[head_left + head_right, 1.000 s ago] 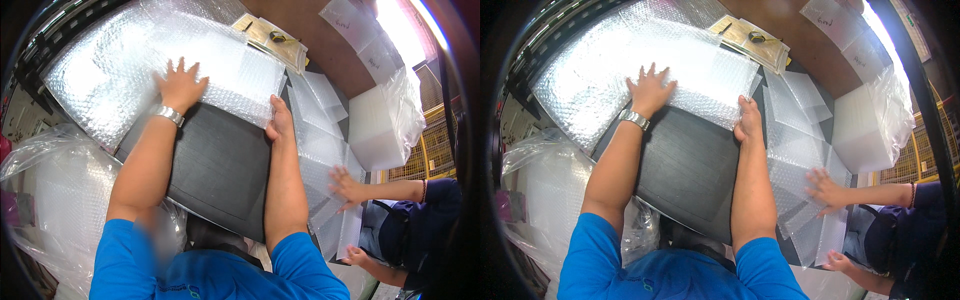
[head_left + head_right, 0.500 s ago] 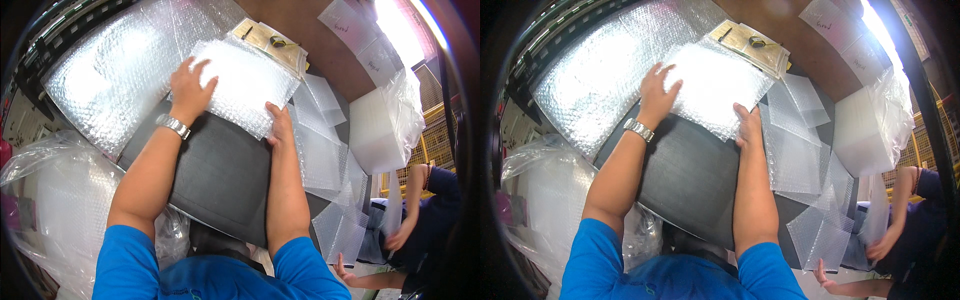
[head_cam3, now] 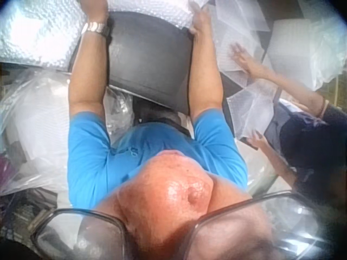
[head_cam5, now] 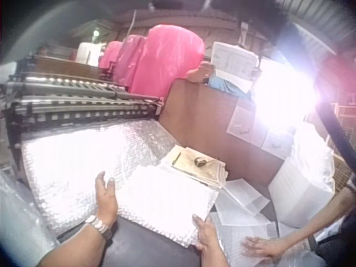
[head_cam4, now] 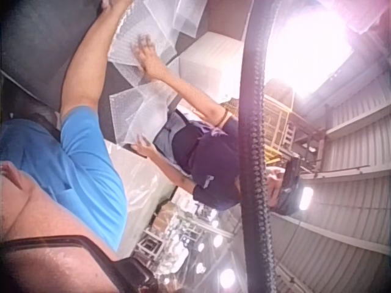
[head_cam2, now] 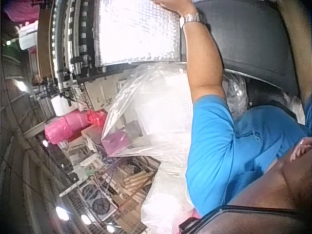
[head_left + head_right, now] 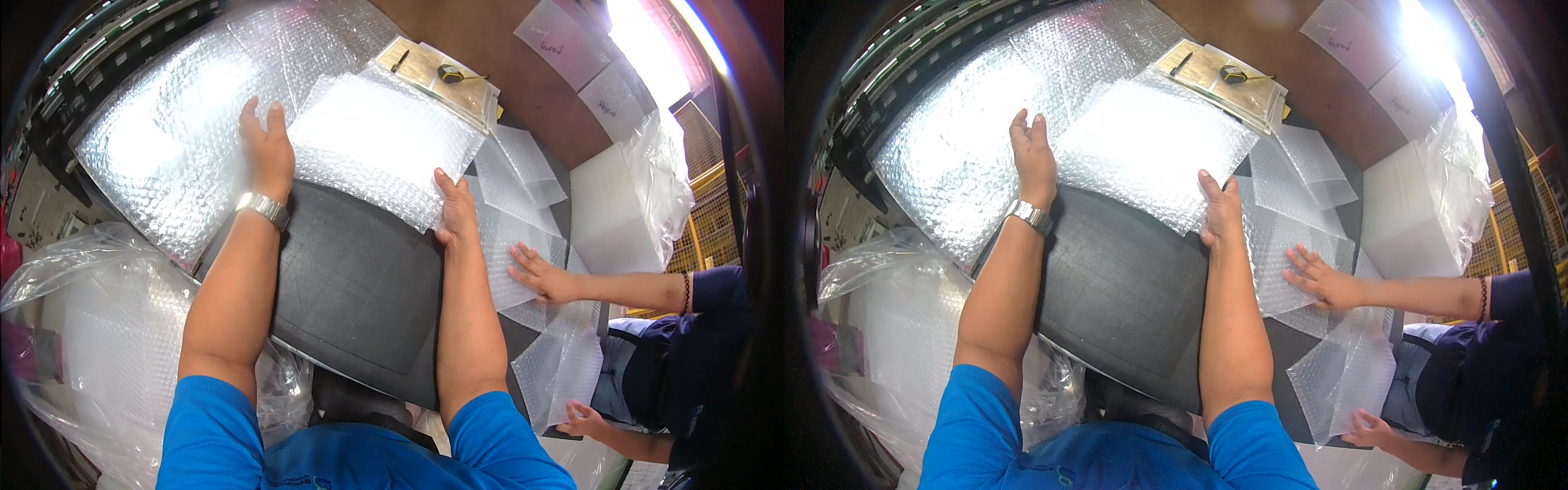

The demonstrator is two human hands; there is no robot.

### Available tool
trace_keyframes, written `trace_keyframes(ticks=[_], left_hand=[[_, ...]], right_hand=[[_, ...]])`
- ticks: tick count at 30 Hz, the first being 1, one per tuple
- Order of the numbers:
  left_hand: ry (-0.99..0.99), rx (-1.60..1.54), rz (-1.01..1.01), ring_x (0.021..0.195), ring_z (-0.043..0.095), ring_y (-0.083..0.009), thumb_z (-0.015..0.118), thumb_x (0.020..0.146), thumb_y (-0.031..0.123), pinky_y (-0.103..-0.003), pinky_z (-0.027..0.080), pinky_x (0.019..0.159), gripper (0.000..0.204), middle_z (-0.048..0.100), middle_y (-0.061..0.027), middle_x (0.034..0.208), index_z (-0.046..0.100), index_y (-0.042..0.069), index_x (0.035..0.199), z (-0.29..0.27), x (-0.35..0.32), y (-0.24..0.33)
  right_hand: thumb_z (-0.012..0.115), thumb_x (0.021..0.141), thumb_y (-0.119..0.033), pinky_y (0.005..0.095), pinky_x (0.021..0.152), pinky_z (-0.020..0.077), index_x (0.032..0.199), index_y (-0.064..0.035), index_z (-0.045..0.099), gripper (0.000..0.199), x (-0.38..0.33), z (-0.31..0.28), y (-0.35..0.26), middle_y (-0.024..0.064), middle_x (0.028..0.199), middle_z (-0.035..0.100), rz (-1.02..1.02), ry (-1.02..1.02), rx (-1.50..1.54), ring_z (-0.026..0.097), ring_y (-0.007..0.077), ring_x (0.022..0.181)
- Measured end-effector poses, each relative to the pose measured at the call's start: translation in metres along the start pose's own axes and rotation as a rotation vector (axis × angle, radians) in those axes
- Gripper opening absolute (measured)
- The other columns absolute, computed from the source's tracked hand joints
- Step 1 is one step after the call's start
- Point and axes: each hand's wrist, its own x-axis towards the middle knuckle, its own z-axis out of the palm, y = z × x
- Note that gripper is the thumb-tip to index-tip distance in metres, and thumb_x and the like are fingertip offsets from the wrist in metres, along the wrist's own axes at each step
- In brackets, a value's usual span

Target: The person stacks sheets of bubble wrap on a table, separating them from a larger pile and arranging them into neat stacks. They also place some of the bubble wrap into a large plastic bag on the floor.

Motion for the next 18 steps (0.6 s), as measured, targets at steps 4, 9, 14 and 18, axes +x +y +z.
trace_keyframes(ticks=[4,9,14,18], left_hand=[[-0.026,0.02,-0.029,0.124,0.032,-0.0352,0.034,0.091,0.034,-0.041,0.026,0.102,0.055,0.031,-0.0266,0.133,0.026,-0.002,0.132,-0.003,-0.002,0.004],[-0.016,0.022,-0.07,0.126,0.03,-0.0346,0.031,0.092,0.035,-0.04,0.025,0.103,0.057,0.028,-0.027,0.135,0.02,-0.001,0.134,-0.005,-0.004,0.012],[0.0,0.02,-0.055,0.126,0.03,-0.0348,0.031,0.092,0.035,-0.04,0.025,0.103,0.058,0.028,-0.0272,0.135,0.018,-0.002,0.135,-0.004,-0.005,0.012],[0.003,0.033,-0.045,0.126,0.03,-0.0344,0.031,0.091,0.036,-0.04,0.025,0.103,0.059,0.028,-0.0274,0.135,0.018,-0.002,0.134,-0.005,-0.002,0.007]], right_hand=[[0.057,0.084,-0.016,0.0394,0.08,0.0482,0.125,-0.0008,0.032,0.05,-0.003,0.003,0.0,0.0142,0.112,0.049,-0.022,-0.005,-0.011,0.053,0.0255,0.098],[0.058,0.084,-0.019,0.0391,0.081,0.0475,0.125,-0.0011,0.033,0.051,0.002,-0.002,0.004,0.0139,0.113,0.049,-0.034,-0.005,-0.026,0.053,0.0251,0.098],[0.058,0.084,-0.019,0.0389,0.081,0.0478,0.126,-0.0016,0.032,0.052,0.004,-0.005,0.006,0.0139,0.114,0.049,-0.017,0.026,-0.054,0.053,0.025,0.099],[0.063,0.08,-0.016,0.0407,0.092,0.0375,0.133,0.0009,0.02,0.07,0.0,-0.002,0.001,0.0198,0.124,0.039,0.01,-0.022,0.0,0.041,0.0289,0.114]])
